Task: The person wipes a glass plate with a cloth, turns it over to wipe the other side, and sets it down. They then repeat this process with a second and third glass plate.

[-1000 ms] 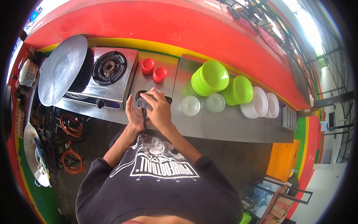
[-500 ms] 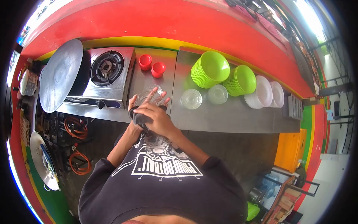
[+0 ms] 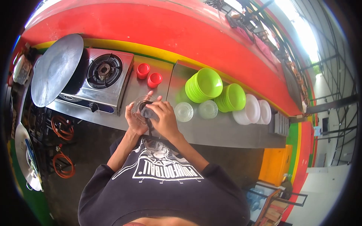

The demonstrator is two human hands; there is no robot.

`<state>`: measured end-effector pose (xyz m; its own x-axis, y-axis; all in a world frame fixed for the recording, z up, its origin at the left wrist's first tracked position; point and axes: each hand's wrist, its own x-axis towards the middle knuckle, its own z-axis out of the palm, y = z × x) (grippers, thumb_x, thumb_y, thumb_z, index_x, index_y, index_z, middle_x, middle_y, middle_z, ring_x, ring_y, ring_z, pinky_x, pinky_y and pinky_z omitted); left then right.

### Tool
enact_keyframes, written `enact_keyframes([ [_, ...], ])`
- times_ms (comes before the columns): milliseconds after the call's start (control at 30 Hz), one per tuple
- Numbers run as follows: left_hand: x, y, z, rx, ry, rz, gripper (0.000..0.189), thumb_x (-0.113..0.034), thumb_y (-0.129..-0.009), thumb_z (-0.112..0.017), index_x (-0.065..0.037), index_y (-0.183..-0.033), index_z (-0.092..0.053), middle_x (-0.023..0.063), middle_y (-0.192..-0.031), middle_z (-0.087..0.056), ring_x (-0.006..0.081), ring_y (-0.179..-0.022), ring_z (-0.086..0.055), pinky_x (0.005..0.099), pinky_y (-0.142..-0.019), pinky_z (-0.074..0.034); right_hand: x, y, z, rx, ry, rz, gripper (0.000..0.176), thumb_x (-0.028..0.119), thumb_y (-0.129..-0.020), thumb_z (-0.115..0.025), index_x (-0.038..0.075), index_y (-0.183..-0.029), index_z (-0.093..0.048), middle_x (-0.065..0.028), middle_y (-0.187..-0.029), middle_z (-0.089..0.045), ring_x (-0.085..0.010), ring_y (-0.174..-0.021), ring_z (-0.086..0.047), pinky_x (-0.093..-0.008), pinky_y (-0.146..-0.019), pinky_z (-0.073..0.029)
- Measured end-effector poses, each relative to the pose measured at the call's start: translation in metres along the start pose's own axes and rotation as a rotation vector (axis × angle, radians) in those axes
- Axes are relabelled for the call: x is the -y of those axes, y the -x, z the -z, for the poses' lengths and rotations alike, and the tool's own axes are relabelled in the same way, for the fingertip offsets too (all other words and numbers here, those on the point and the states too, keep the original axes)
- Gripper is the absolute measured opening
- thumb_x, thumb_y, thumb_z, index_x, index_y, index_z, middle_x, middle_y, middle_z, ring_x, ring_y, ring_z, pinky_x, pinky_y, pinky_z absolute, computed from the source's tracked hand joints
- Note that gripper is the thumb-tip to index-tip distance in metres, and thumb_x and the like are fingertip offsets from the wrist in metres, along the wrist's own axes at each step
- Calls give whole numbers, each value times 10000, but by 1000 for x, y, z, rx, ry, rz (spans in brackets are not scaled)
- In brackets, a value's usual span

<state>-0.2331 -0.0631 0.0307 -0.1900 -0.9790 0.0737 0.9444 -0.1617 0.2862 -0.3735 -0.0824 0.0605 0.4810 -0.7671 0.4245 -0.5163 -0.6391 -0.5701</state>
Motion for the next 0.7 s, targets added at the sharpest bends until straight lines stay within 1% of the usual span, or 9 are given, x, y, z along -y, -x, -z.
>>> enact_keyframes([
  [100,-7,-5,-1,-87,140,-10,857,-655,-870,-459,-118,-1530,-362,212,-1449,-469,457,-1407,-399,582,-1155,-345,1,4,7,90,-111,132,616,133,-707,-806,106,-1291,-613,-95,-1192,-636,-313,-1161,-562,-450,-1010,-428],
  [200,-19,-4,4,-150,163,18,821,-649,-874,-456,-105,-1486,-399,201,-1382,-506,485,-1375,-426,600,-1129,-369,12,7,2,88,-139,187,594,115,-715,-797,118,-1284,-623,-93,-1198,-629,-304,-1171,-559,-447,-1007,-424],
  [233,-21,-2,7,-188,135,23,775,-641,-876,-464,-98,-1427,-435,195,-1305,-534,505,-1323,-471,609,-1106,-393,12,9,-2,80,-149,160,591,105,-709,-800,126,-1275,-630,-82,-1194,-632,-297,-1179,-565,-445,-1017,-420],
  [333,-27,4,9,-295,62,86,767,-695,-881,-455,-96,-1358,-492,200,-1276,-546,508,-1276,-508,612,-1102,-393,-2,17,-15,66,-209,122,604,98,-688,-815,97,-1263,-632,-88,-1153,-658,-316,-1144,-597,-437,-1038,-416],
  [433,-31,3,23,-315,-26,147,801,-790,-871,-448,-104,-1271,-551,150,-1164,-607,422,-1224,-582,554,-1042,-472,-3,22,-26,-111,-287,58,531,98,-753,-821,49,-1244,-628,-110,-1109,-691,-276,-1057,-650,-398,-992,-452],
  [533,-29,2,12,-511,-391,105,763,-801,-902,-428,-107,-1158,-616,92,-1080,-652,270,-1082,-671,427,-920,-562,7,25,-29,-298,-567,-277,418,132,-852,-796,2,-1210,-623,-124,-1084,-708,-200,-953,-662,-347,-866,-499],
  [567,-27,0,3,-601,-428,62,617,-678,-991,-429,-107,-1049,-656,39,-937,-685,131,-844,-688,301,-742,-579,10,24,-24,-310,-595,-379,359,166,-922,-753,-11,-1203,-618,-85,-1064,-693,-129,-918,-632,-301,-787,-512],
  [667,-31,12,41,-405,-685,73,497,-530,-1055,-444,-100,-974,-681,36,-843,-696,91,-694,-640,245,-633,-532,-1,19,-32,-478,-845,-497,319,161,-944,-726,-15,-1186,-617,-39,-1024,-660,-107,-901,-608,-283,-798,-507],
  [700,-29,9,17,-457,-720,-22,429,-449,-1073,-470,-102,-911,-662,-24,-725,-634,42,-614,-561,215,-547,-445,1,17,-32,-490,-881,-564,293,164,-956,-713,-12,-1171,-619,-26,-1011,-642,-99,-907,-593,-270,-809,-496],
])
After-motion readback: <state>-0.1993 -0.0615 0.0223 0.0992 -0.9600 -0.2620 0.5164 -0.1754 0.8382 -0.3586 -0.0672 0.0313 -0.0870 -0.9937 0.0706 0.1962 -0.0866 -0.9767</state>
